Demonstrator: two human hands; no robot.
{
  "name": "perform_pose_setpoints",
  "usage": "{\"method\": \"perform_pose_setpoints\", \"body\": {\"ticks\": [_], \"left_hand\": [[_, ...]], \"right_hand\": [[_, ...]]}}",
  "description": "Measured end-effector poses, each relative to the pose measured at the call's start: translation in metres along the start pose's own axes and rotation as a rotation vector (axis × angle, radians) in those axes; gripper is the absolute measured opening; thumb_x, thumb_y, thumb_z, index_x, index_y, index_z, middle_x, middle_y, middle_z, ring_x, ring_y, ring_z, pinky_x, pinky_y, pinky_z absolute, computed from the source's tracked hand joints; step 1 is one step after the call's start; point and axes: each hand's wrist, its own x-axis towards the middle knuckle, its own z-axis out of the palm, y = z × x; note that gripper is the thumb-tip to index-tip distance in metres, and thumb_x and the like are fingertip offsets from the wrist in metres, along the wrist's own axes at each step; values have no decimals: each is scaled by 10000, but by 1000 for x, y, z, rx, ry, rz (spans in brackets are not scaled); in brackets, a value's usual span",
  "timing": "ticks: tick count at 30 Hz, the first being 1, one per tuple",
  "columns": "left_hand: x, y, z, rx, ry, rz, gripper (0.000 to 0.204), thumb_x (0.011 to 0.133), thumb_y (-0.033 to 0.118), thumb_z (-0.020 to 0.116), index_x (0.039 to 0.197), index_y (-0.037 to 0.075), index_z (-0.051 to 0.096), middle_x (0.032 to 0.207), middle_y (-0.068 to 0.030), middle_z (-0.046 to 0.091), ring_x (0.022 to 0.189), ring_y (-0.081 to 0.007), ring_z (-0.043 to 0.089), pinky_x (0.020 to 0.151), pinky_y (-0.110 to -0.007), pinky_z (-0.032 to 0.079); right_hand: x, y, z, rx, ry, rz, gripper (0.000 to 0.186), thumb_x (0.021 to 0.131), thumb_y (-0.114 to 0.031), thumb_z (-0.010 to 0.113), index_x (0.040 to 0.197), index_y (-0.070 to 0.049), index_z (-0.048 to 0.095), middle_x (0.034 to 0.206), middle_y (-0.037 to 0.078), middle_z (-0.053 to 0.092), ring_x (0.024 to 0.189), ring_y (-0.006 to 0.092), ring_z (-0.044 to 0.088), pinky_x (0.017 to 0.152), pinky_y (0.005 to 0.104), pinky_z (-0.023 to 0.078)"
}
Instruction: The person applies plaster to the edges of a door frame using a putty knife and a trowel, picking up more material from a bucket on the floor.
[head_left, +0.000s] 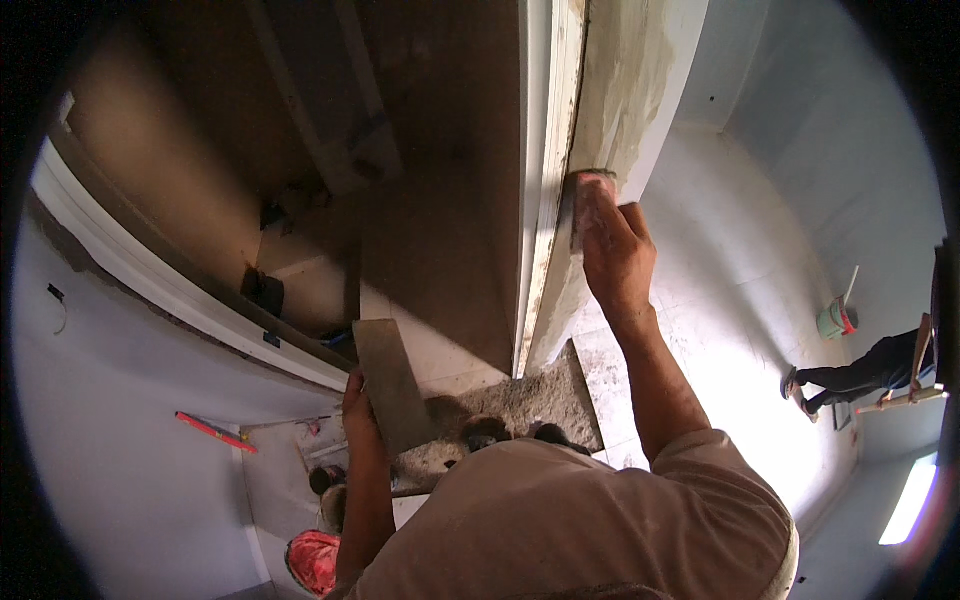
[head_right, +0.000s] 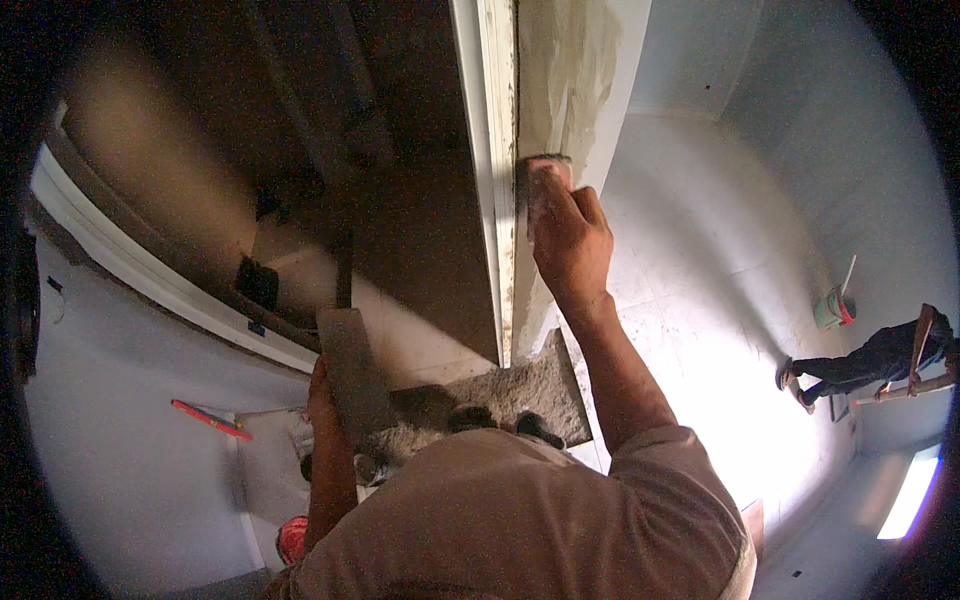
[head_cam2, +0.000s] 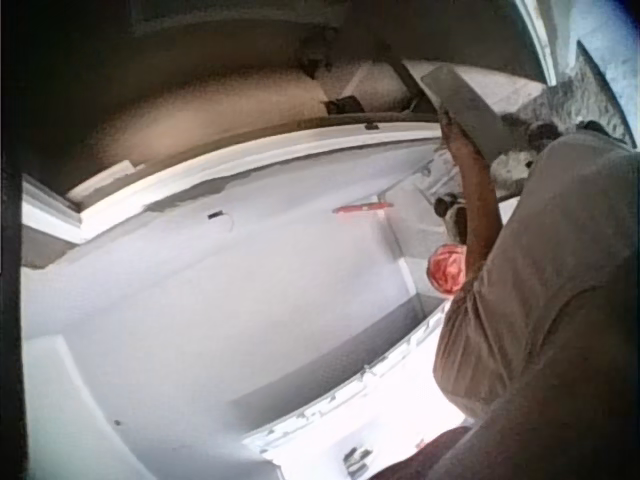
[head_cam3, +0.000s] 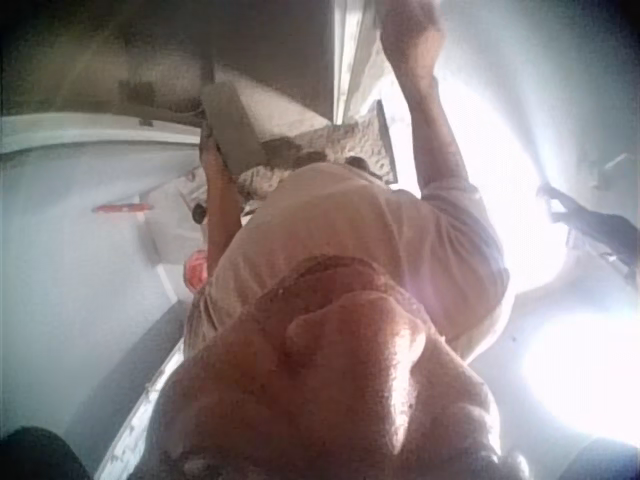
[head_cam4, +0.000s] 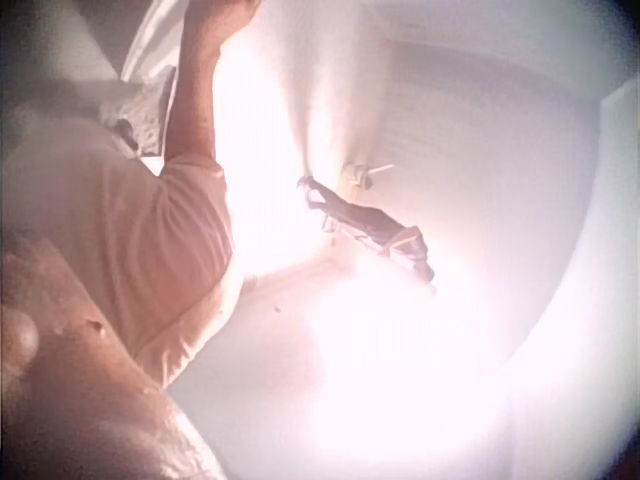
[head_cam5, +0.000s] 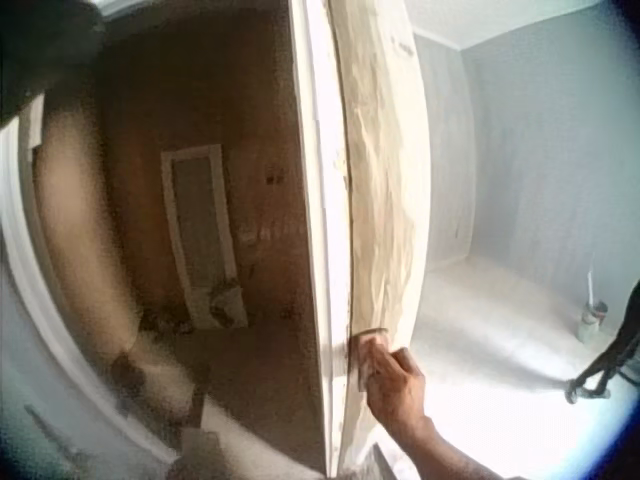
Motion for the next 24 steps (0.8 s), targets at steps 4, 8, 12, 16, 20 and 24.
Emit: {"method": "perform_pose_setpoints", "body": {"ticks": [4, 8, 12, 16, 20, 24], "left_hand": [[-3, 2, -4, -86, -93, 47, 326, 973, 90, 504, 1289, 73, 581, 1129, -101, 679, 955, -219, 681, 799, -374, 584], [0, 1, 4, -145, -127, 27, 316, 962, 85, 527, 1272, 80, 589, 1099, -86, 684, 915, -217, 685, 788, -361, 587], [-1, 2, 1, -159, -96, 42, 315, 962, 96, 544, 1274, 89, 590, 1091, -79, 684, 890, -222, 688, 767, -361, 591], [12, -4, -24, -164, -173, 60, 346, 960, 85, 518, 1299, 97, 585, 1116, -80, 679, 929, -227, 683, 788, -378, 588], [11, -1, -20, -153, -82, 28, 394, 959, 71, 474, 1340, 100, 572, 1180, -103, 660, 992, -251, 673, 807, -398, 583], [13, 1, -16, -107, -111, 47, 401, 965, 81, 478, 1355, 105, 570, 1214, -102, 651, 1017, -253, 666, 824, -400, 576]], "right_hand": [[63, -13, -19, -4, 243, -237, 419, 931, -69, 649, 1344, -138, 625, 910, 109, 684, 725, 246, 584, 654, 365, 552], [133, -24, -32, -79, 391, -366, 340, 917, -140, 673, 1254, -190, 689, 804, 85, 620, 755, 248, 638, 620, 378, 540], [136, -39, -37, -158, 337, -342, 359, 912, -86, 667, 1251, -196, 708, 833, 54, 625, 757, 199, 637, 652, 365, 551], [124, -20, -40, -207, 368, -183, 353, 880, -134, 701, 1217, -241, 698, 785, 75, 614, 735, 270, 646, 615, 413, 555], [150, -57, -43, -147, 446, -301, 333, 911, -91, 672, 1230, -176, 720, 875, 79, 642, 780, 232, 664, 695, 393, 565], [163, -50, -44, -156, 397, -338, 335, 914, -113, 668, 1240, -174, 719, 906, 70, 647, 782, 234, 667, 709, 387, 565]]}}
